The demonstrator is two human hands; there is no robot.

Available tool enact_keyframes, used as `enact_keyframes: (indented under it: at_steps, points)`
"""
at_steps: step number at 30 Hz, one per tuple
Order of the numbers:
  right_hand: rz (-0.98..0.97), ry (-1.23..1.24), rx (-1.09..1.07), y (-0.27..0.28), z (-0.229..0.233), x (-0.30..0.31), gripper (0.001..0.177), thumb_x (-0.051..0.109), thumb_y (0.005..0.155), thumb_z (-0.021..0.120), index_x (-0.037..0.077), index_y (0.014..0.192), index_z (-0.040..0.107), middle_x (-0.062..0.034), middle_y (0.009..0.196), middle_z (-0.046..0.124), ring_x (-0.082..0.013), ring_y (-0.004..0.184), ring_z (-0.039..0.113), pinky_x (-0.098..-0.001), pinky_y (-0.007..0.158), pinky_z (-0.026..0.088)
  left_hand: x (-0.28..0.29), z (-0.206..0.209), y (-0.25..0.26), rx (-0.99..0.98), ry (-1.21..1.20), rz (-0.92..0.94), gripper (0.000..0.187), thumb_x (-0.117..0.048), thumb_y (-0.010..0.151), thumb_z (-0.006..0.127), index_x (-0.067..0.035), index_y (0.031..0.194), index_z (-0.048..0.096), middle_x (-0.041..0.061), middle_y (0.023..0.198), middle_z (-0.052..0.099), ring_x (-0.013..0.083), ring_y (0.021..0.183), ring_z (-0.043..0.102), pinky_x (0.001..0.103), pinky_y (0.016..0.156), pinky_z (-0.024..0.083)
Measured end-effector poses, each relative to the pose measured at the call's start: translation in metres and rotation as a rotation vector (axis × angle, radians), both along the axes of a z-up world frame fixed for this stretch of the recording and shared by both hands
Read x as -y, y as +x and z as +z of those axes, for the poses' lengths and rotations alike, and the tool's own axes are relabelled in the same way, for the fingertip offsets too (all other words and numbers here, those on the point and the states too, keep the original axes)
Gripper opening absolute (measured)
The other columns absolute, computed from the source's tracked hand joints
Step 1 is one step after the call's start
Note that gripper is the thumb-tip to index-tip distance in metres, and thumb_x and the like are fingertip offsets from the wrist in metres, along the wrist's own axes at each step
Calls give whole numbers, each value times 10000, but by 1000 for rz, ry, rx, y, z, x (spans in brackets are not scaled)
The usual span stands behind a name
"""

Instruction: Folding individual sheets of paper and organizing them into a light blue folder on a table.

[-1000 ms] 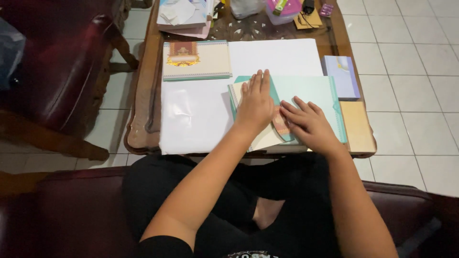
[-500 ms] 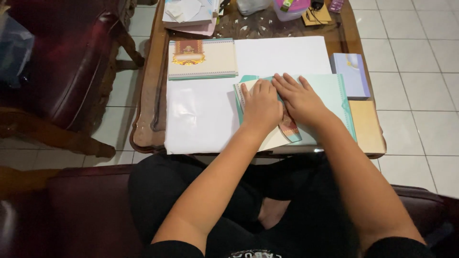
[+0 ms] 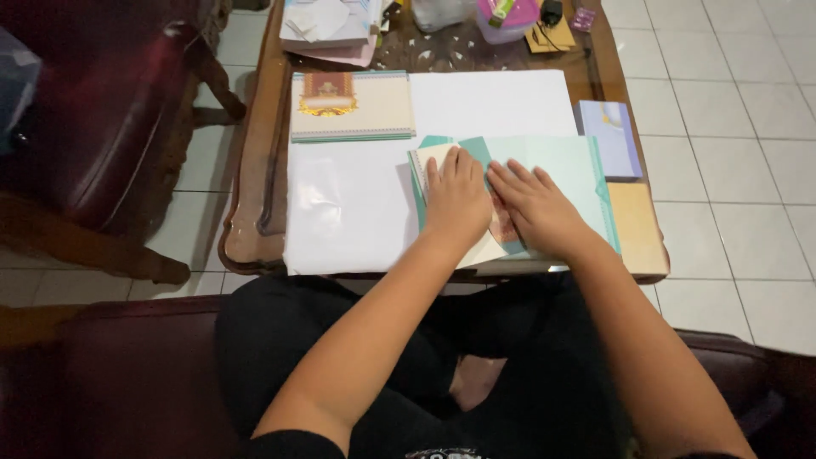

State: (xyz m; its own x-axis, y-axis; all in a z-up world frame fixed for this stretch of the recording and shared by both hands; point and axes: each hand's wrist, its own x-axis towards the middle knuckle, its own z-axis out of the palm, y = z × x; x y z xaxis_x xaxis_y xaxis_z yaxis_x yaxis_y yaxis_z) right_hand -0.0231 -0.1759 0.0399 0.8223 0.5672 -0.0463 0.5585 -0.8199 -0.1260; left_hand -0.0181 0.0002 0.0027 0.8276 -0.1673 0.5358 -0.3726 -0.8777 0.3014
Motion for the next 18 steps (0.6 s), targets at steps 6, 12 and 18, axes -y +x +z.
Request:
enact_keyframes:
  at_steps: [6,12,18]
  points:
    - [-25,24,57,41,-8,-18,584,193,1055,356,227,1637,315,-7,1685,326,-263,1556,269,-526,1246,195,-4,-2,-6,-71,9,1,517,-146,830,632,85,1283,538,263,1348,536,412,1382,463,641,1158,278]
    - [-15,18,147,-34,-11,3,585,179,1018,396,163,1602,378,-54,1664,373,-281,1525,337,-515,1201,294,-7,8,-7,-129,-53,-21,418,-24,854,516,73,1259,551,252,1354,544,406,1388,475,633,1164,298]
    - [-125,-8,94,-84,15,-5,591,365,1008,458,172,1566,435,-32,1626,423,-246,1489,392,-463,1160,353,-10,20,-16,-65,-156,24,336,87,904,435,56,1225,529,281,1365,505,431,1357,504,612,1143,379]
